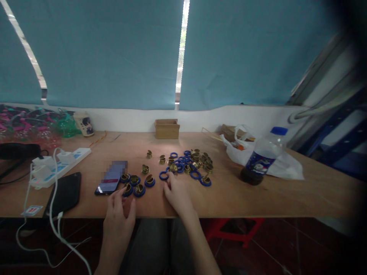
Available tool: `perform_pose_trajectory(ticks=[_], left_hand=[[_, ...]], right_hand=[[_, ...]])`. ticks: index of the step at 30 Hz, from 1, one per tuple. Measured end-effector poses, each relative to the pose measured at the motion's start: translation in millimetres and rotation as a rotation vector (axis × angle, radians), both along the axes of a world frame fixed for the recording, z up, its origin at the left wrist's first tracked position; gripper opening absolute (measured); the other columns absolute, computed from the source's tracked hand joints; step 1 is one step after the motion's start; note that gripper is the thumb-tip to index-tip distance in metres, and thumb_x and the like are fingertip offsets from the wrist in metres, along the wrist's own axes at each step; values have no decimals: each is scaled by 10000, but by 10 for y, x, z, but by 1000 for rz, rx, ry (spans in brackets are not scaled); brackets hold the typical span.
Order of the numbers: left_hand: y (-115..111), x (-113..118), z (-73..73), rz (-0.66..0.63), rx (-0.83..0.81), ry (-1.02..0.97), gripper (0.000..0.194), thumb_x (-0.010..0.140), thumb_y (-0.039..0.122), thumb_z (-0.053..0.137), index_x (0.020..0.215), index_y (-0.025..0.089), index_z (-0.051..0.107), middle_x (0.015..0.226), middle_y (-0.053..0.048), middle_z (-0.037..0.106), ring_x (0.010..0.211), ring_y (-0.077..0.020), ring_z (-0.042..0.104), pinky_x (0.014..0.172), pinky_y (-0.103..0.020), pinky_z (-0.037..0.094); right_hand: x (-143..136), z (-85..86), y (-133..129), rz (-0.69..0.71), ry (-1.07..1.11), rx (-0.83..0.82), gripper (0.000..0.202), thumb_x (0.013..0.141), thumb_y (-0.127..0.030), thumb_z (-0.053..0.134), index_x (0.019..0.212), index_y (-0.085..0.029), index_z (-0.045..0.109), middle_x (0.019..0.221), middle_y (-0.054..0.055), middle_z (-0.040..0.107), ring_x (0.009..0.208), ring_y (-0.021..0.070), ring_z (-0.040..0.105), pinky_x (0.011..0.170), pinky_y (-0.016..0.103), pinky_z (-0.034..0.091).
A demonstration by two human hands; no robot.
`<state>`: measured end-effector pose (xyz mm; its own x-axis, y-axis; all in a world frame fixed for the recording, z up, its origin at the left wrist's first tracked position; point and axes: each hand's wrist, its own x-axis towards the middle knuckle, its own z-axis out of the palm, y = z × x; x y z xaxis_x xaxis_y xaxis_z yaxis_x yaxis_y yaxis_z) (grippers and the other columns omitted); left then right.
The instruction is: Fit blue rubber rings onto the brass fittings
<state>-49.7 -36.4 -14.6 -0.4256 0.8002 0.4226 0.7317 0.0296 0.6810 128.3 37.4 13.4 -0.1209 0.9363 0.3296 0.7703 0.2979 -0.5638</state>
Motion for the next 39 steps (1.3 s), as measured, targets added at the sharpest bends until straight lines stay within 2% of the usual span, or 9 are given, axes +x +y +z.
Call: perform_pose_trajectory(ticks=[3,7,12,16,21,28,32,35,39], left_hand=[[-9,63,39,-13,40,63,331,882,396,500,1111,174,590,1112,-132,594,896,-288,669,765,-452,576],[143,67,165,-118,22,194,222,897,311,484,998,175,628,1055,-127,669,1050,-303,620,929,-447,507],[799,11,461,-201,-174,330,213,911,267,542,1047,147,654,1114,-135,685,1117,-305,592,992,-461,455],[1334,47,647,-229,-409,399,323,925,315,599,1214,172,583,1239,-97,614,1038,-241,636,868,-456,541],[1540,118,693,-212,-585,370,337,916,306,616,1224,175,577,1233,-96,614,1038,-243,640,851,-438,550],[1298,108,871,-204,-434,160,324,923,311,604,1213,170,582,1224,-93,620,1024,-239,642,850,-445,550],[890,260,1008,-279,-208,-39,209,871,324,623,961,136,616,949,-106,712,906,-242,692,821,-369,541],[529,458,946,-359,-80,-217,207,818,315,647,935,166,563,883,-63,717,758,-185,714,703,-283,562],[164,689,711,-411,1,-410,237,792,325,661,938,175,550,848,-44,701,748,-168,712,634,-243,577]], right_hand=[[18,-17,113,18,-56,-7,140,841,-94,541,928,-166,624,864,108,694,780,248,648,662,299,422],[27,-88,129,51,-54,0,41,864,-152,564,848,-184,584,844,92,668,782,248,634,681,305,431],[88,-161,16,84,36,34,93,931,-239,494,846,-209,521,888,74,631,854,247,609,755,328,449],[117,-192,-35,78,151,44,175,972,-285,400,821,-228,467,851,60,614,808,243,603,721,341,455],[136,-254,-22,57,324,46,187,981,-312,370,830,-234,449,778,29,579,761,231,592,697,341,448],[156,-269,-47,47,607,75,131,957,-333,443,912,-228,507,833,18,583,779,196,597,700,312,489],[125,-186,-133,33,790,105,198,923,-355,511,1078,-233,499,1035,62,614,857,193,636,717,316,541],[132,-100,-283,47,894,121,273,879,-367,585,1110,-242,508,1108,77,632,958,212,655,796,346,554],[212,41,-550,117,1077,38,329,821,-357,701,1119,-264,597,1144,58,675,1059,222,651,925,362,522]])
